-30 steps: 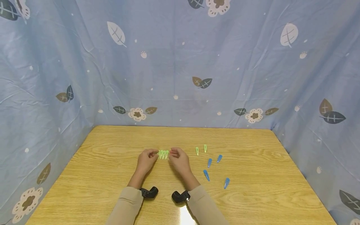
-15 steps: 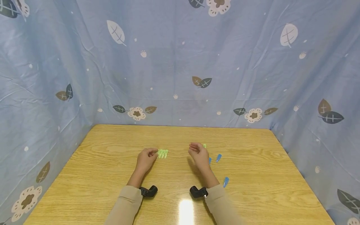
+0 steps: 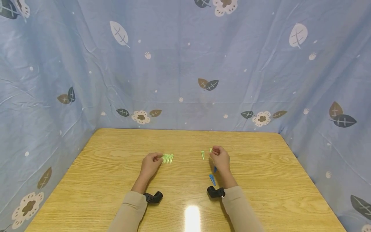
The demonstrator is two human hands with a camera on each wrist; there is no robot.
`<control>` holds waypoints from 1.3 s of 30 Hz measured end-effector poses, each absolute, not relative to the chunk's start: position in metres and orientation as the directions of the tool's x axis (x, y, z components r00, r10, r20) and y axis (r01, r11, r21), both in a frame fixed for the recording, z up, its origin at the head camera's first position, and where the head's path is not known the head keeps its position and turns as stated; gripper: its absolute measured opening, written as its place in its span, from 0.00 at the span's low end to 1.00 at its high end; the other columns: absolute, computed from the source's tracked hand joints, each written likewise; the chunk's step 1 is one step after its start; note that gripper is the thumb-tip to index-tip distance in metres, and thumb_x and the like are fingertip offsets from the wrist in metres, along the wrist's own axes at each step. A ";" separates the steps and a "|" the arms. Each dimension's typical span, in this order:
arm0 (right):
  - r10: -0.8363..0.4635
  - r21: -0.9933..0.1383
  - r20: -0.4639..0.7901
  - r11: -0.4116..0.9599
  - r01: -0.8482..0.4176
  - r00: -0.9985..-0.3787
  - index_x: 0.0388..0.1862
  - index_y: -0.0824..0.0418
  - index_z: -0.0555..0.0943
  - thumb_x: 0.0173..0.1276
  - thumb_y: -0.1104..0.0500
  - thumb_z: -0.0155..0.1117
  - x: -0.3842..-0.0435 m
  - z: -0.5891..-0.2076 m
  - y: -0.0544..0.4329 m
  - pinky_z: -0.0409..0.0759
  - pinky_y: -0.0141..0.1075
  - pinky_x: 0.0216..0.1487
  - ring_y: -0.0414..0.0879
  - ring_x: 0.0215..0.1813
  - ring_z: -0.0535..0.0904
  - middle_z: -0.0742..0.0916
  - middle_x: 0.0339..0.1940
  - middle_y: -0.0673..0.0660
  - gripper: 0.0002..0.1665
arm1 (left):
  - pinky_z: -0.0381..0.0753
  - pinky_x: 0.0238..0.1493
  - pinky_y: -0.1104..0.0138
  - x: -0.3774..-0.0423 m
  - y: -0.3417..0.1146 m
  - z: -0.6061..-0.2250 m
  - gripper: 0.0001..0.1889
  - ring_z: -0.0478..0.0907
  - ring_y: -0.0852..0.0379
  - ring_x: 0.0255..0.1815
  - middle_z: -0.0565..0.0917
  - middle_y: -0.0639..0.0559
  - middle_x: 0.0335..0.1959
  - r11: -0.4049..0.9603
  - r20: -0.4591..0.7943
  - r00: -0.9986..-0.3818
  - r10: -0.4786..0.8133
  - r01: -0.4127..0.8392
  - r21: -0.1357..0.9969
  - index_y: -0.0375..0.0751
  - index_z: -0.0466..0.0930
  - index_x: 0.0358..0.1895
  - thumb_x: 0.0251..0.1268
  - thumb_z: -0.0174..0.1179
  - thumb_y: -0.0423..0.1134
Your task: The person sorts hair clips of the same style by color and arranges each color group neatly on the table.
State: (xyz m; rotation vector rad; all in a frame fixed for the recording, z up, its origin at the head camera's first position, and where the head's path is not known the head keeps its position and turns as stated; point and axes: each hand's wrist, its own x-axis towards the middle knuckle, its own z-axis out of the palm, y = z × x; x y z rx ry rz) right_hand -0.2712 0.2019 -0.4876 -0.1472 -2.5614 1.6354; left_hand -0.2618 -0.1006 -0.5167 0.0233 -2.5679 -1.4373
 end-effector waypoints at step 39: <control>0.141 -0.959 -0.085 0.257 0.119 -0.986 0.59 0.70 0.74 0.67 0.69 0.56 -0.290 -0.485 0.205 0.75 0.28 0.39 0.44 0.44 0.75 0.79 0.48 0.61 0.21 | 0.72 0.32 0.65 -0.262 -0.101 -0.517 0.09 0.70 0.56 0.29 0.76 0.50 0.29 0.522 0.178 -0.979 -0.102 0.100 0.847 0.35 0.85 0.43 0.59 0.64 0.31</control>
